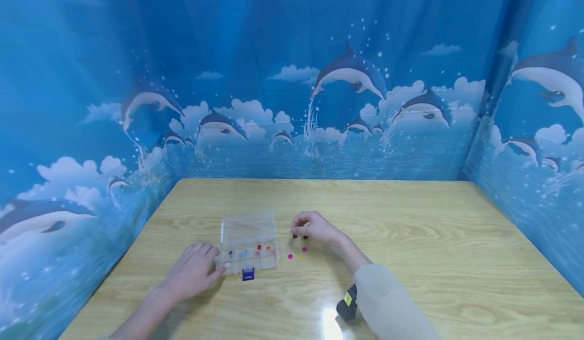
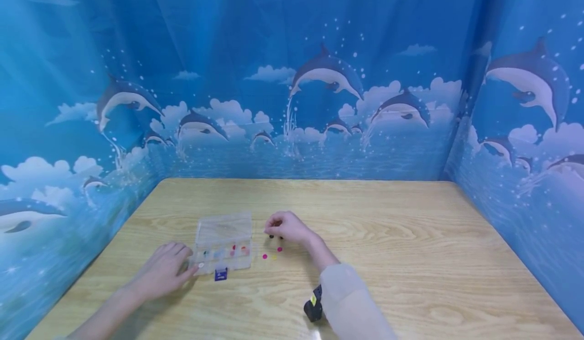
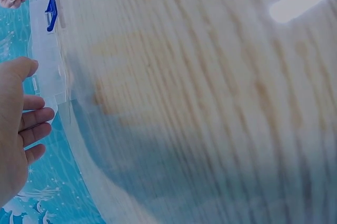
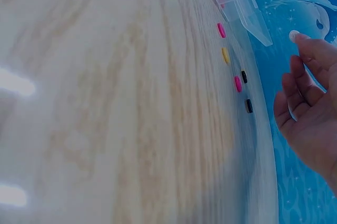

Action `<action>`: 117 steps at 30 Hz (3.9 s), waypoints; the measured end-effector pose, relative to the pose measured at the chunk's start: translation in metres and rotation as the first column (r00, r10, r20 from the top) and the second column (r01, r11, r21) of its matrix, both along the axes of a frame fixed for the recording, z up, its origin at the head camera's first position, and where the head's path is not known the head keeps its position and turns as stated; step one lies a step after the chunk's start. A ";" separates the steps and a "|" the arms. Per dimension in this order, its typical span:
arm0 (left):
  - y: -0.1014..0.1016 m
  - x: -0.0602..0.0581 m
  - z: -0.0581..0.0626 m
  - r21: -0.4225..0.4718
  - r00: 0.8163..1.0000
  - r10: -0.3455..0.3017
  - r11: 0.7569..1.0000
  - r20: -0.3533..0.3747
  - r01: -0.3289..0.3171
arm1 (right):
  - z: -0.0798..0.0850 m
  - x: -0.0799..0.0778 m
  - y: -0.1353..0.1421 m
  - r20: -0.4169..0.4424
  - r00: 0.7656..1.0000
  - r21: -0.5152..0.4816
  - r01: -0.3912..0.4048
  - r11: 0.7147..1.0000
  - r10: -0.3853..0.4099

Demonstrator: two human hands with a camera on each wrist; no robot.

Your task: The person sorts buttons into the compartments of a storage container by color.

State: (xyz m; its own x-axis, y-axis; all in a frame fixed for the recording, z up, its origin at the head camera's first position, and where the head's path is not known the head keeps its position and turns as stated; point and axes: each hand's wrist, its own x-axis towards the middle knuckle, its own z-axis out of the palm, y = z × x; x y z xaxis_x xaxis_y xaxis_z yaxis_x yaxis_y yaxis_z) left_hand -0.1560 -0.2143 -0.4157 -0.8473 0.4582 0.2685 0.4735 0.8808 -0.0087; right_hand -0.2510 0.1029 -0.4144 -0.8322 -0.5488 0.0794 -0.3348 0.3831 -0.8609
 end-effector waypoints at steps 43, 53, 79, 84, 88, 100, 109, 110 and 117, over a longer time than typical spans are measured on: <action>0.001 0.000 0.001 -0.007 1.000 0.002 1.000 0.020 -0.002 | 0.015 0.029 -0.084 0.000 1.000 -0.053 -0.002 0.999 0.002; 0.002 0.001 0.002 0.008 1.000 -0.003 1.000 0.021 0.003 | 0.022 0.040 -0.113 -0.008 0.998 -0.046 0.057 0.997 -0.058; 0.001 0.001 0.000 0.021 1.000 -0.009 1.000 0.008 0.008 | 0.004 0.054 -0.143 -0.031 0.994 -0.002 0.109 0.994 -0.109; 0.001 0.001 -0.001 0.030 1.000 -0.021 0.999 -0.009 0.022 | -0.001 0.055 -0.147 -0.098 0.988 0.024 0.121 0.992 -0.118; 0.000 0.001 -0.001 0.031 0.999 -0.030 0.999 -0.021 0.030 | -0.004 0.056 -0.150 -0.128 0.985 0.041 0.119 0.992 -0.113; 0.002 0.002 0.001 0.050 1.000 -0.015 0.999 -0.003 0.015 | -0.010 0.058 -0.155 -0.238 0.961 0.113 0.173 0.978 -0.143; 0.001 0.002 0.000 0.041 1.000 -0.020 0.999 -0.011 0.020 | -0.007 0.056 -0.154 -0.206 0.964 0.075 0.186 0.980 -0.167; 0.001 0.002 0.000 0.040 1.000 -0.016 0.999 -0.007 0.016 | -0.007 0.056 -0.153 -0.193 0.966 0.069 0.188 0.980 -0.172; 0.002 0.002 0.001 0.035 1.000 0.002 0.999 0.017 -0.003 | -0.003 0.051 -0.146 -0.053 0.975 0.018 0.216 0.976 -0.215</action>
